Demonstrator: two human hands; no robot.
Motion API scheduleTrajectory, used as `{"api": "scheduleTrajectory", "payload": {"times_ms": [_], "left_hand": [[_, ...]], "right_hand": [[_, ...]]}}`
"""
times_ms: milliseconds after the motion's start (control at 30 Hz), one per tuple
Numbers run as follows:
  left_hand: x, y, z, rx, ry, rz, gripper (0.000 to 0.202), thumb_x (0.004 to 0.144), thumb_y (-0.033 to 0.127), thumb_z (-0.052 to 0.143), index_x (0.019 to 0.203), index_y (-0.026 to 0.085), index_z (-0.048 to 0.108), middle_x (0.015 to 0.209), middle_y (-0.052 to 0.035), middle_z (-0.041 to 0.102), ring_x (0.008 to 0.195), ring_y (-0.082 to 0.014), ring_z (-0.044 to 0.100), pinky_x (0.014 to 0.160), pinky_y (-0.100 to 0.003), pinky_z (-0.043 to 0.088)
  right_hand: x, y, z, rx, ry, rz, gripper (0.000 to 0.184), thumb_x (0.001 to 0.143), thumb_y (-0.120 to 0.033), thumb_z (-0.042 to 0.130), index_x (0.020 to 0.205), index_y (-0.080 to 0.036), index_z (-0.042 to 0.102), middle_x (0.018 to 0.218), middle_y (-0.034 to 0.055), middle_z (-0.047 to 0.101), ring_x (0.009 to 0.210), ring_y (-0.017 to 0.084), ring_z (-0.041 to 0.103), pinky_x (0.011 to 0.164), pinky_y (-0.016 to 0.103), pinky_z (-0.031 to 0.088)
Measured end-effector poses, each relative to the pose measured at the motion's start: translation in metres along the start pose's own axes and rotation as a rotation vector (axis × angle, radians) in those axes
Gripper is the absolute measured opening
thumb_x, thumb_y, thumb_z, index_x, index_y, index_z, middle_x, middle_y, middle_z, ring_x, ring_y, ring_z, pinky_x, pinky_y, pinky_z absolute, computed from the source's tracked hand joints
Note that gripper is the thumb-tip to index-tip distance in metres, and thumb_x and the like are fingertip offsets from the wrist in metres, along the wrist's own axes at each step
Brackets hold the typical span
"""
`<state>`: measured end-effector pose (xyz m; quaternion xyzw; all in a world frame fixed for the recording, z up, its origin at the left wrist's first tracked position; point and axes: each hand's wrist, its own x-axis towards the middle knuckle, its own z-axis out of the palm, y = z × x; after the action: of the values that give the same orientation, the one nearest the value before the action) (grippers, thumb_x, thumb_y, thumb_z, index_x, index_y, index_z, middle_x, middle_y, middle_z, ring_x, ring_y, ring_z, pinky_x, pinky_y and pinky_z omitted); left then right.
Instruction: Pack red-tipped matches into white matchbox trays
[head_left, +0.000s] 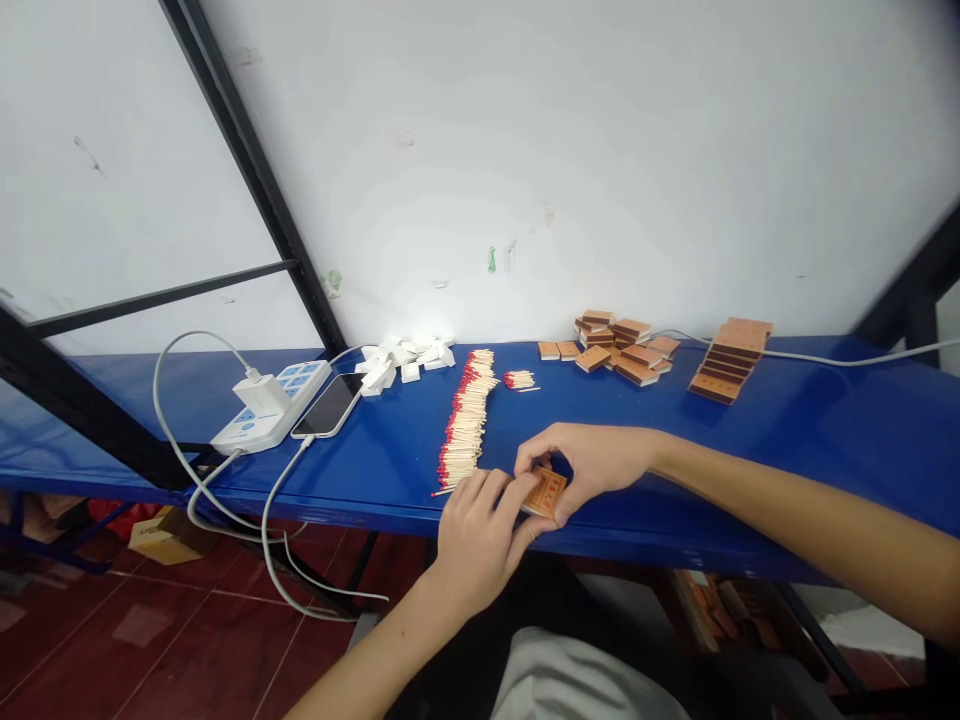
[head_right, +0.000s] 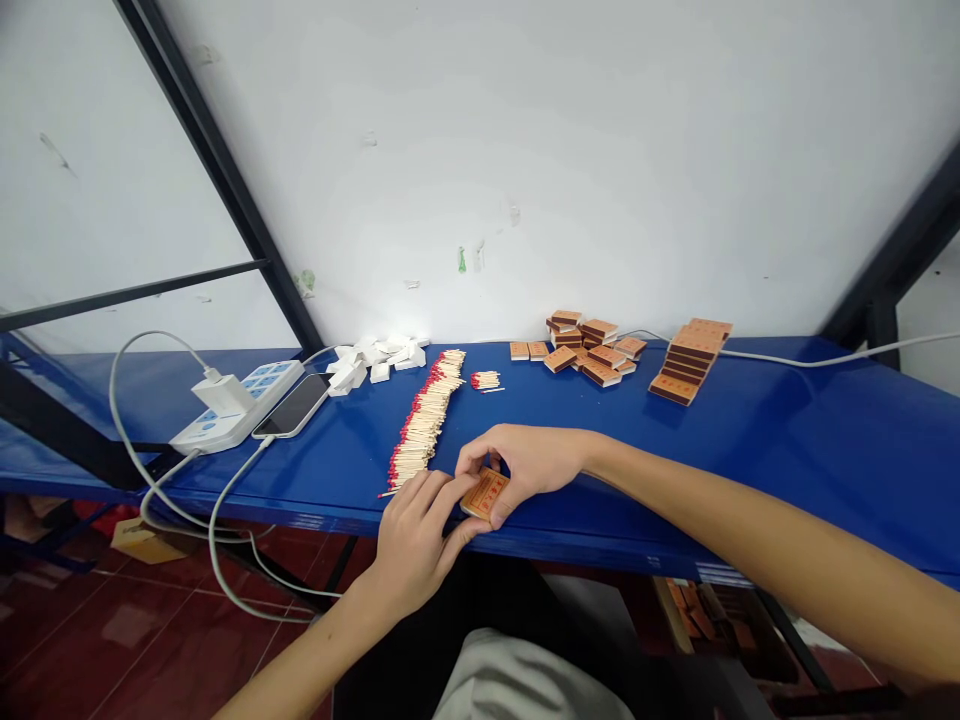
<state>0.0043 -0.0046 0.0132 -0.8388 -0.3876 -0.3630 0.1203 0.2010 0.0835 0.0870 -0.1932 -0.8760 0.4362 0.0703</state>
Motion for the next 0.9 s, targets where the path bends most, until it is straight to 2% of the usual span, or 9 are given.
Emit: {"api": "scheduleTrajectory", "payload": {"times_ms": [100,200,333,433,533,633,800,900], "left_hand": [[0.000,0.000,0.001,-0.008,-0.002,0.007,0.030,0.102,0.040,0.051,0.120,0.018,0.060,0.095,-0.0063,0.067,0.084,-0.0220,0.060,0.074,-0.035,0.048],[-0.001,0.000,0.003,-0.008,0.008,0.011,0.024,0.101,0.030,0.052,0.120,0.019,0.060,0.097,-0.0056,0.068,0.086,-0.0216,0.061,0.076,-0.035,0.048],[-0.001,0.000,0.004,0.016,0.039,0.044,0.023,0.100,0.024,0.052,0.120,0.020,0.061,0.096,-0.0052,0.068,0.086,-0.0208,0.061,0.077,-0.034,0.048],[0.000,0.000,0.005,0.038,0.057,0.059,0.022,0.100,0.022,0.049,0.117,0.020,0.063,0.096,-0.0054,0.069,0.085,-0.0199,0.062,0.077,-0.033,0.049],[0.000,0.000,0.005,0.057,0.080,0.071,0.022,0.099,0.019,0.049,0.115,0.020,0.064,0.096,-0.0056,0.069,0.084,-0.0194,0.063,0.077,-0.032,0.050],[0.000,-0.001,0.005,0.058,0.090,0.083,0.023,0.098,0.017,0.049,0.115,0.019,0.064,0.096,-0.0060,0.069,0.085,-0.0200,0.063,0.078,-0.033,0.051],[0.000,-0.004,0.008,0.054,0.073,0.091,0.024,0.097,0.014,0.050,0.116,0.018,0.064,0.098,-0.0065,0.069,0.087,-0.0210,0.063,0.079,-0.035,0.051],[0.000,-0.004,0.008,0.057,0.077,0.088,0.025,0.097,0.014,0.049,0.116,0.019,0.064,0.098,-0.0063,0.069,0.086,-0.0209,0.063,0.078,-0.035,0.051]], "right_hand": [[-0.015,-0.006,-0.003,-0.063,0.077,0.077,0.041,0.072,-0.047,0.081,0.099,-0.019,0.068,0.094,0.0017,0.069,0.083,0.018,0.058,0.075,0.030,0.045],[-0.055,-0.002,-0.017,-0.173,0.285,0.189,0.039,0.077,-0.049,0.076,0.104,-0.021,0.069,0.105,0.0050,0.071,0.089,0.022,0.063,0.077,0.033,0.048],[-0.135,0.031,-0.049,-0.558,0.705,0.348,0.039,0.084,-0.041,0.065,0.118,-0.022,0.065,0.119,0.0109,0.069,0.100,0.030,0.065,0.082,0.039,0.050],[-0.184,0.065,-0.066,-0.860,0.877,0.482,0.035,0.087,-0.036,0.058,0.116,-0.019,0.064,0.111,0.0157,0.070,0.096,0.033,0.066,0.084,0.044,0.051],[-0.206,0.094,-0.069,-1.034,0.888,0.479,0.031,0.092,-0.035,0.050,0.112,-0.018,0.066,0.113,0.0191,0.066,0.099,0.033,0.065,0.089,0.044,0.051],[-0.209,0.112,-0.066,-1.084,0.856,0.499,0.033,0.094,-0.035,0.047,0.111,-0.017,0.067,0.115,0.0193,0.065,0.100,0.033,0.066,0.090,0.044,0.052],[-0.206,0.125,-0.065,-1.117,0.839,0.507,0.036,0.093,-0.037,0.047,0.110,-0.015,0.071,0.115,0.0186,0.067,0.110,0.036,0.062,0.097,0.049,0.049],[-0.205,0.127,-0.068,-1.158,0.798,0.506,0.037,0.094,-0.037,0.046,0.108,-0.015,0.073,0.110,0.0175,0.070,0.107,0.035,0.062,0.096,0.050,0.049]]}}
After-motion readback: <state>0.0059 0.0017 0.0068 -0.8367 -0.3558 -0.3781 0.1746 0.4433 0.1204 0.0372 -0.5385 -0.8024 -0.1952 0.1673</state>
